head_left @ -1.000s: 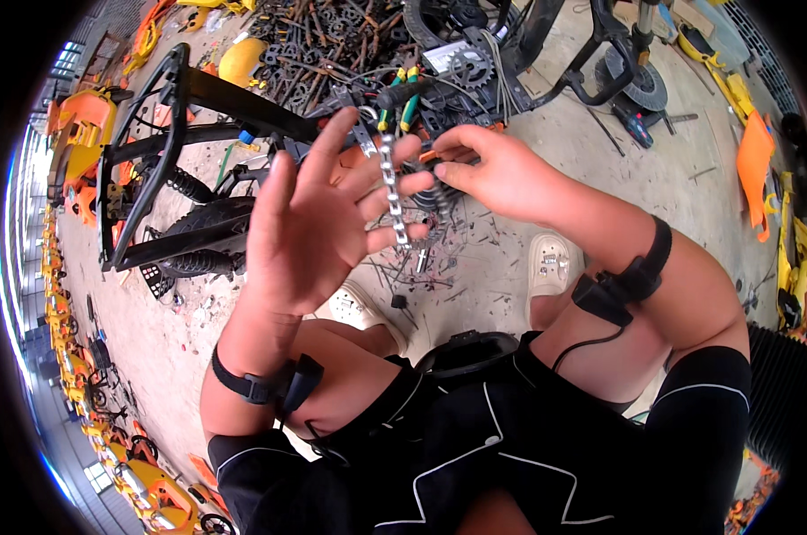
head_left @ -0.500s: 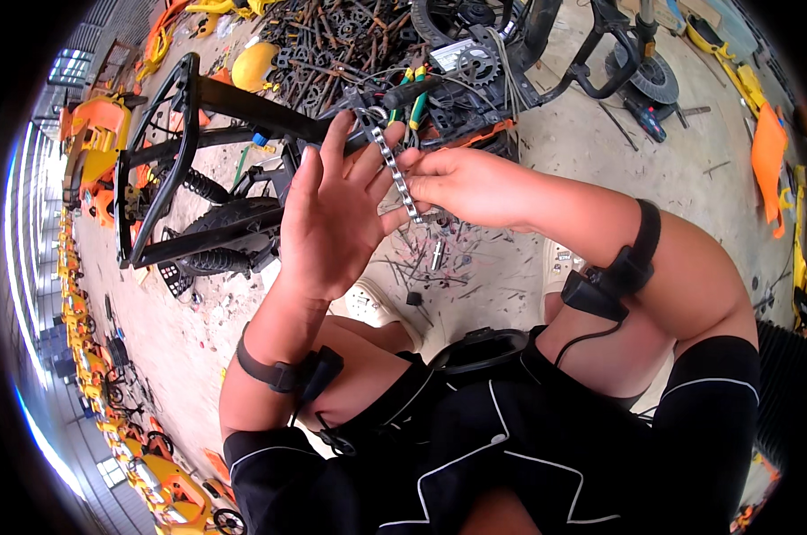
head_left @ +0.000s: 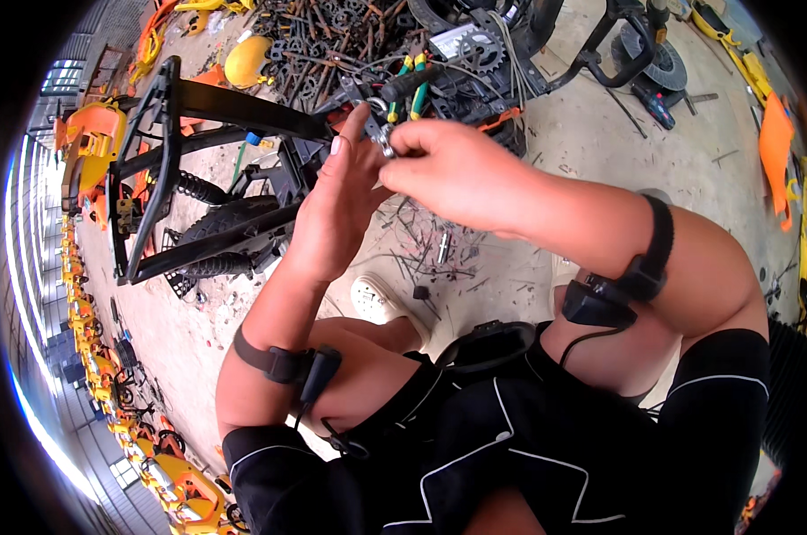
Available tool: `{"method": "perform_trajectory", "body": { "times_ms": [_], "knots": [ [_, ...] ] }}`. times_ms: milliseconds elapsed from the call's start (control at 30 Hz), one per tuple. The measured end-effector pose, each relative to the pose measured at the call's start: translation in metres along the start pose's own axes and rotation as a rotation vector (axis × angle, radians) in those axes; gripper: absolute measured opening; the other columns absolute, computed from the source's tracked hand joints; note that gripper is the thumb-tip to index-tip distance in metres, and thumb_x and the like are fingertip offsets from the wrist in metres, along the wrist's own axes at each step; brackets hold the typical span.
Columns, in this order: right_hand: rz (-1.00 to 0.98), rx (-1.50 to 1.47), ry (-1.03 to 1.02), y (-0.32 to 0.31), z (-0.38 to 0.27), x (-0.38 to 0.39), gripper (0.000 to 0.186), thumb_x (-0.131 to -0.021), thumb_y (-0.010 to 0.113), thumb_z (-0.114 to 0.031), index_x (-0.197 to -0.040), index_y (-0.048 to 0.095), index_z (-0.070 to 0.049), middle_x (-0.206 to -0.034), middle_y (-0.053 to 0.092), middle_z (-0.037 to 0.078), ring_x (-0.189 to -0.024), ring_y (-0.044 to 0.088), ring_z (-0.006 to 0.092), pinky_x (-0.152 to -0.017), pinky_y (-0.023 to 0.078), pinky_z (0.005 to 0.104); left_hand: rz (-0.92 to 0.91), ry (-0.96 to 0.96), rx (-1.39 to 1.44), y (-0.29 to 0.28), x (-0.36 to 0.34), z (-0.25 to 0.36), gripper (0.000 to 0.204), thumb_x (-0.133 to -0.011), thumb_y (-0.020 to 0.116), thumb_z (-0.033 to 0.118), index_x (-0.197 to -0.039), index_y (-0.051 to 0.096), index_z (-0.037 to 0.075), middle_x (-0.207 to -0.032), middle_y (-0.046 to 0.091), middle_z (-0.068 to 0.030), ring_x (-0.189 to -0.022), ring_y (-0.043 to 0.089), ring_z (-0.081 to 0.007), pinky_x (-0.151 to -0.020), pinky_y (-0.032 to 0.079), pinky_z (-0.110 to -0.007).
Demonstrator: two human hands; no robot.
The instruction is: The person removes a chain from a sprocket using a screwdriver and then manipulates the links by hand.
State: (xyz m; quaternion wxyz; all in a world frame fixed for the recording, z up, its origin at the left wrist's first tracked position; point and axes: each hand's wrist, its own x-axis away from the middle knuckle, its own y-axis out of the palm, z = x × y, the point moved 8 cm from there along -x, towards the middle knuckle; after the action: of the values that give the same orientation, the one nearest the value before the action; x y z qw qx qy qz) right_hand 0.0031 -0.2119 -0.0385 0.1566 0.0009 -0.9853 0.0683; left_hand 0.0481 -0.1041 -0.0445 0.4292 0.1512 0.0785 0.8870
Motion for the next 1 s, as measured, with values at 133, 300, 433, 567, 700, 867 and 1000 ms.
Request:
{"method": "perform_trajectory", "body": {
  "times_ms": [133, 300, 433, 567, 700, 867, 1000],
  "knots": [
    [0.003, -0.417, -0.189, -0.003, -0.007, 0.000, 0.027, -0.092, 0.061, -0.025, -0.094, 0.070, 0.000, -0.089, 0.071, 0.008, -0.081, 0.066, 0.0175, -0.074, 0.053, 0.0322, 0.012, -0.053, -0.029, -0.013, 0.006, -0.023, 0.076, -0.105, 0.037, 0.057, -0.159, 0.019, 0.007, -0.149, 0.045, -0.0119, -0.138, 0.045, -0.0276, -0.113, 0.035, -0.048],
    [-0.023, -0.412, -0.189, -0.013, -0.014, 0.014, 0.027, -0.093, 0.063, -0.027, -0.093, 0.069, 0.000, -0.085, 0.067, 0.005, -0.076, 0.059, 0.0128, -0.070, 0.048, 0.0303, -0.080, -0.143, -0.045, -0.017, 0.010, -0.028, 0.069, -0.106, 0.031, 0.058, -0.155, 0.033, 0.009, -0.153, 0.046, -0.0102, -0.137, 0.046, -0.0254, -0.115, 0.031, -0.047],
    [-0.125, -0.480, -0.130, -0.012, -0.018, 0.010, 0.036, -0.101, 0.061, -0.029, -0.120, 0.062, 0.001, -0.108, 0.069, 0.010, -0.099, 0.065, 0.0169, -0.085, 0.050, 0.0318, -0.095, -0.137, -0.003, -0.007, 0.006, -0.024, 0.080, -0.104, 0.025, 0.065, -0.153, 0.037, 0.004, -0.142, 0.054, -0.0101, -0.133, 0.051, -0.0269, -0.116, 0.031, -0.047],
    [-0.051, -0.533, -0.140, -0.025, -0.019, -0.006, 0.038, -0.098, 0.064, -0.033, -0.117, 0.065, -0.001, -0.110, 0.068, 0.010, -0.095, 0.065, 0.0169, -0.079, 0.052, 0.0307, -0.318, -0.069, -0.075, 0.022, 0.008, -0.012, 0.087, -0.101, 0.021, 0.070, -0.145, 0.045, -0.001, -0.131, 0.060, -0.0161, -0.123, 0.058, -0.0320, -0.115, 0.032, -0.047],
    [0.068, -0.463, -0.237, -0.022, -0.019, -0.010, 0.045, -0.097, 0.062, -0.044, -0.111, 0.068, -0.001, -0.102, 0.070, 0.010, -0.088, 0.064, 0.0179, -0.084, 0.050, 0.0312, -0.465, 0.112, -0.211, 0.033, 0.020, 0.018, 0.094, -0.098, 0.023, 0.075, -0.141, 0.043, -0.007, -0.122, 0.063, -0.0256, -0.120, 0.060, -0.0360, -0.115, 0.033, -0.052],
    [-0.241, -0.122, -0.030, 0.009, 0.020, 0.002, 0.079, -0.098, 0.039, -0.071, -0.117, 0.072, -0.003, -0.105, 0.073, 0.013, -0.100, 0.063, 0.0245, -0.094, 0.046, 0.0378, -0.321, 0.232, 0.210, 0.019, 0.044, 0.032, 0.090, -0.102, 0.023, 0.066, -0.150, 0.034, -0.009, -0.138, 0.057, -0.0263, -0.126, 0.057, -0.0363, -0.114, 0.035, -0.047],
    [-0.573, -0.327, 0.010, 0.034, 0.010, 0.023, 0.090, -0.096, 0.033, -0.079, -0.109, 0.070, 0.002, -0.101, 0.074, 0.013, -0.105, 0.065, 0.0201, -0.099, 0.047, 0.0330, 0.027, 0.152, 0.107, -0.029, 0.023, 0.040, 0.066, -0.108, 0.028, 0.046, -0.141, 0.045, -0.008, -0.130, 0.063, -0.0218, -0.122, 0.059, -0.0311, -0.113, 0.038, -0.043]
  ]
}}
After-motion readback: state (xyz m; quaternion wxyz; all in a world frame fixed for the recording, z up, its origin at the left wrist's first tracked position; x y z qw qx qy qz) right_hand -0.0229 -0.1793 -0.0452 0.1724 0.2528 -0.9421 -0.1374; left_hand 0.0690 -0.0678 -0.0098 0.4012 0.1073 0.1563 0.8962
